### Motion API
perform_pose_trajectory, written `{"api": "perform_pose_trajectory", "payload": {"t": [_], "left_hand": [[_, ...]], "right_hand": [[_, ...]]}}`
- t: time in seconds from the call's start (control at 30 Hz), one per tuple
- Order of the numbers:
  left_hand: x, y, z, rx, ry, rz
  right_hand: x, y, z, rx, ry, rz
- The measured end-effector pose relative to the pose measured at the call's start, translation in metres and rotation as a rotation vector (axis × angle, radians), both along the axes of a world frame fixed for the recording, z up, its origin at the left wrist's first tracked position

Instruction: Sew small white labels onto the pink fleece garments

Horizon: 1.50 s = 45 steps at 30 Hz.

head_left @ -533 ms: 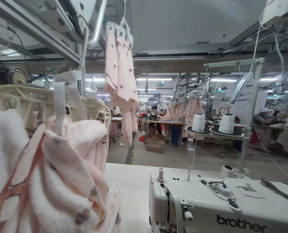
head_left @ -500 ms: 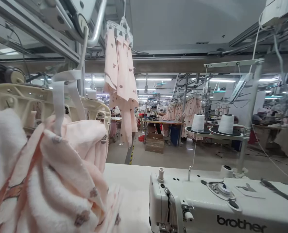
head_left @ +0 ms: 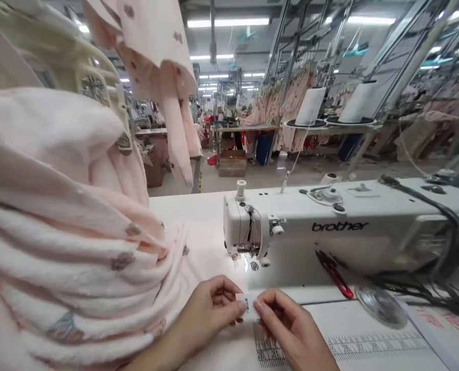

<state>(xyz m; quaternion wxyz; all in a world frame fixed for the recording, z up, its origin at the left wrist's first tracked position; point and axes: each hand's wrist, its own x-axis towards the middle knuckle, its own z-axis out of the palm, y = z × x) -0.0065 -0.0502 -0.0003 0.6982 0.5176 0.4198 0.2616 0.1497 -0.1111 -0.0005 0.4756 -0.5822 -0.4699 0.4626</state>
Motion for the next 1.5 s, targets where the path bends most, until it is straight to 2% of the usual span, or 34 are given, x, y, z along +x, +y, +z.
{"api": "perform_pose_trajectory", "payload": {"t": [0.13,0.37,0.47,0.53,0.6,0.67,0.73,0.8,0.9,1.0,1.07,1.13,1.2,1.27,1.33,1.37,1.5], "left_hand": [[0.000,0.002,0.008,-0.041,0.028,0.005],[0.001,0.000,0.006,-0.033,0.045,0.005],[0.001,0.000,0.004,0.001,0.066,-0.017],[-0.002,0.004,0.007,0.034,0.105,-0.046],[-0.006,0.012,0.013,0.167,0.234,-0.049],[-0.010,0.024,0.019,0.412,0.465,-0.024],[-0.010,0.036,0.019,0.660,0.670,-0.026],[-0.008,0.046,0.009,0.798,0.735,-0.087],[-0.003,0.055,-0.015,0.855,0.702,-0.168],[-0.004,0.055,-0.026,0.860,0.700,-0.156],[-0.005,0.051,-0.020,0.863,0.705,-0.131],[-0.005,0.046,-0.007,0.859,0.703,-0.080],[-0.002,0.041,0.005,0.746,0.671,-0.028],[0.003,0.038,0.007,0.484,0.572,-0.022],[0.007,0.037,0.000,0.246,0.479,-0.037],[0.009,0.036,-0.007,0.185,0.458,-0.038],[0.013,0.035,-0.030,0.170,0.512,0.000]], "right_hand": [[-0.001,0.000,0.000,-0.044,0.081,-0.022],[0.000,0.001,-0.001,-0.083,0.112,-0.025],[0.003,0.002,-0.005,-0.094,0.081,0.012],[0.005,-0.001,-0.011,-0.066,-0.023,0.004],[0.008,-0.008,-0.022,0.061,-0.245,-0.037],[0.010,-0.017,-0.039,0.300,-0.579,-0.044],[0.011,-0.025,-0.058,0.578,-0.920,0.035],[0.011,-0.030,-0.074,0.759,-1.143,0.131],[0.013,-0.030,-0.087,0.809,-1.230,0.188],[0.015,-0.024,-0.084,0.781,-1.170,0.188],[0.014,-0.019,-0.078,0.743,-1.081,0.186],[0.010,-0.015,-0.072,0.658,-0.982,0.156],[0.005,-0.012,-0.070,0.561,-0.918,0.093],[0.002,-0.010,-0.071,0.505,-0.900,0.037],[0.001,-0.011,-0.074,0.507,-0.905,0.018],[0.002,-0.011,-0.075,0.516,-0.913,0.014],[0.003,-0.010,-0.077,0.571,-0.986,-0.021]]}}
